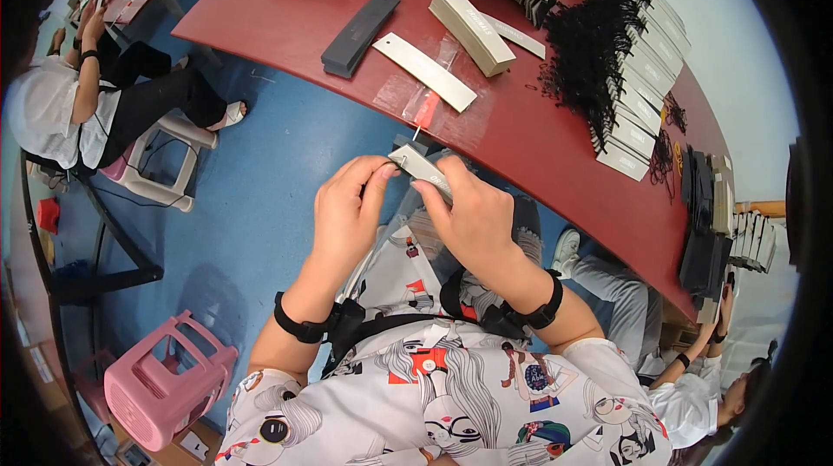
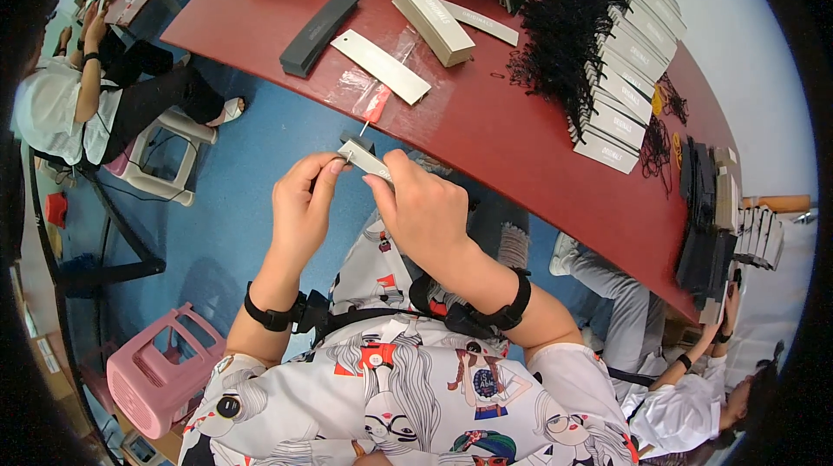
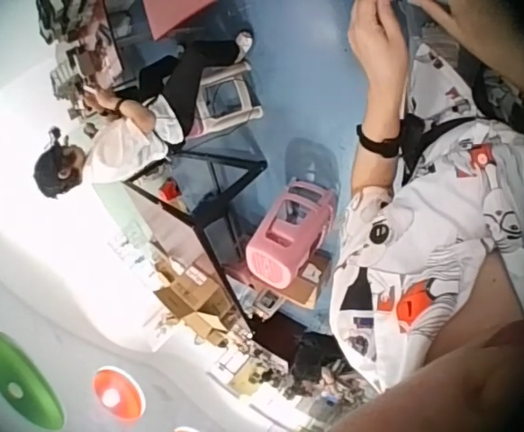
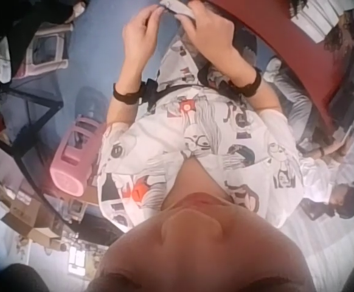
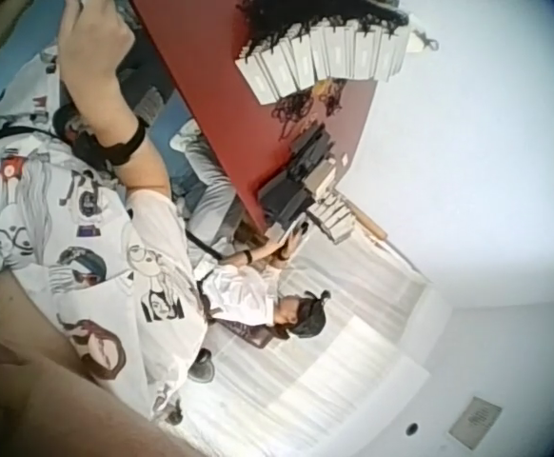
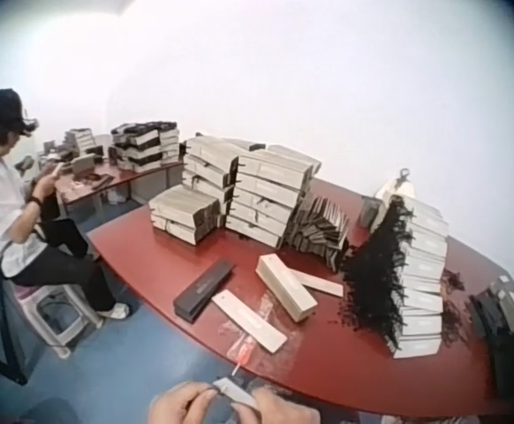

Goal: Tying strings onto clothing tags and organizing them into rubber-banded bundles.

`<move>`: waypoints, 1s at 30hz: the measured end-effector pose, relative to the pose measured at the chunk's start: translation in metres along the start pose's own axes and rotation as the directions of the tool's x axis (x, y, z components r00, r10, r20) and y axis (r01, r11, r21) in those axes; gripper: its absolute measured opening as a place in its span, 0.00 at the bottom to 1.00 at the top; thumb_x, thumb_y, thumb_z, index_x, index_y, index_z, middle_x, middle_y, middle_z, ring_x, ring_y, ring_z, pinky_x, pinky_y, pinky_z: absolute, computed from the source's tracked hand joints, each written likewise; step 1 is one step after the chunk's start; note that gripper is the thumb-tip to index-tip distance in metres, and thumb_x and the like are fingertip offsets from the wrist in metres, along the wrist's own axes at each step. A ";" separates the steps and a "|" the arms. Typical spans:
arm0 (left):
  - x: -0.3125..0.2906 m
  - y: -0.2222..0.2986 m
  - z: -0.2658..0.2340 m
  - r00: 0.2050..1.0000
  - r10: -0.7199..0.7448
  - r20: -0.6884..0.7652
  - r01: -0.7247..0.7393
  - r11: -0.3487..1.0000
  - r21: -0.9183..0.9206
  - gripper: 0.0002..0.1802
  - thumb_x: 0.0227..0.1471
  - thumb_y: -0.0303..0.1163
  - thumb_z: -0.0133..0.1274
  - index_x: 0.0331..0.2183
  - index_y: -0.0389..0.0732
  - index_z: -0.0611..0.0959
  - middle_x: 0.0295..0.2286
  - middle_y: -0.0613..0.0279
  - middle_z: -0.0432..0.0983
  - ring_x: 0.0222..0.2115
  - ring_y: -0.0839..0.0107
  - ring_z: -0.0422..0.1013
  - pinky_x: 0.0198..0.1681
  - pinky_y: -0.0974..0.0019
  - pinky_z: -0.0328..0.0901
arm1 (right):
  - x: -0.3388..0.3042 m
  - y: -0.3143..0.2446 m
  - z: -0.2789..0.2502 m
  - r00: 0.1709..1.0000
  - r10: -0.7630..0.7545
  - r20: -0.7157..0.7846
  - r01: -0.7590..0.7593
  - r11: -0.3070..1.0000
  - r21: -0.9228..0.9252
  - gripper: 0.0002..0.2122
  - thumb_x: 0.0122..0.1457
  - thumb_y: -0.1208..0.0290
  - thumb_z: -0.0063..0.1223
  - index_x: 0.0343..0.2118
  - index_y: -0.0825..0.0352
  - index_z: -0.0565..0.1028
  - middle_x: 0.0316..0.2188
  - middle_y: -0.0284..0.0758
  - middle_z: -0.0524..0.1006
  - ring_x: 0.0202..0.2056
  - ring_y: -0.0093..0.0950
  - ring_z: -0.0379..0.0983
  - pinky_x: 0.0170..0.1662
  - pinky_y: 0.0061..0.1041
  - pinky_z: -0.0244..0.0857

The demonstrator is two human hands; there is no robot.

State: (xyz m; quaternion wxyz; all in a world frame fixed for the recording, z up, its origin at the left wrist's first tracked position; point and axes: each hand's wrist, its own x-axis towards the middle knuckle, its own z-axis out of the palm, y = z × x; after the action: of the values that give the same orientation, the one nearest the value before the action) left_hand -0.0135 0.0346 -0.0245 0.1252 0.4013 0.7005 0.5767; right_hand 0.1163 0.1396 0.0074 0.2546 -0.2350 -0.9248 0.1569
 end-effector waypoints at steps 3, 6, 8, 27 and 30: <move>0.005 -0.026 -0.004 0.978 -0.192 0.079 0.202 0.969 -0.144 0.10 0.60 0.32 0.53 0.35 0.35 0.82 0.22 0.65 0.74 0.23 0.78 0.67 0.27 0.70 0.63 | -0.003 0.004 0.001 1.000 -0.017 -0.006 0.017 1.000 0.021 0.11 0.58 0.63 0.59 0.33 0.64 0.70 0.18 0.36 0.74 0.18 0.36 0.74 0.20 0.31 0.65; 0.009 -0.041 -0.012 0.892 -0.332 0.307 0.442 0.788 -0.429 0.10 0.60 0.32 0.53 0.36 0.35 0.83 0.20 0.68 0.69 0.22 0.81 0.61 0.26 0.71 0.61 | -0.003 0.005 0.000 0.999 -0.021 -0.024 0.023 0.999 0.050 0.11 0.58 0.63 0.59 0.34 0.64 0.70 0.18 0.36 0.74 0.19 0.36 0.74 0.20 0.31 0.65; 0.003 -0.041 -0.012 0.952 -0.215 0.216 0.286 0.876 -0.388 0.10 0.60 0.32 0.53 0.36 0.35 0.83 0.22 0.66 0.73 0.23 0.78 0.66 0.26 0.69 0.62 | -0.002 0.005 0.001 1.000 -0.016 -0.020 0.017 0.998 0.057 0.11 0.58 0.63 0.59 0.34 0.64 0.70 0.18 0.36 0.74 0.19 0.36 0.74 0.21 0.31 0.65; 0.018 -0.043 0.004 0.950 -0.192 0.246 0.287 0.848 -0.445 0.07 0.55 0.22 0.56 0.38 0.39 0.78 0.15 0.75 0.64 0.16 0.85 0.58 0.19 0.76 0.50 | -0.003 0.006 0.001 1.000 0.015 0.006 -0.015 0.996 0.089 0.11 0.57 0.63 0.59 0.34 0.64 0.71 0.19 0.37 0.75 0.19 0.38 0.74 0.22 0.33 0.65; 0.021 -0.035 0.001 0.984 -0.060 0.166 0.072 0.995 -0.063 0.06 0.52 0.23 0.58 0.35 0.41 0.79 0.15 0.67 0.69 0.15 0.77 0.66 0.19 0.71 0.57 | -0.002 0.008 0.000 1.000 0.019 0.018 -0.021 0.993 0.117 0.11 0.57 0.63 0.59 0.34 0.64 0.71 0.19 0.37 0.75 0.19 0.38 0.74 0.22 0.32 0.65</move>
State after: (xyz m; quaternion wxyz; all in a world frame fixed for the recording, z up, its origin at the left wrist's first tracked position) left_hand -0.0415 0.0498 -0.0506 0.2151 0.4193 0.6805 0.5612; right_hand 0.1210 0.1448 0.0037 0.2585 -0.2276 -0.9138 0.2153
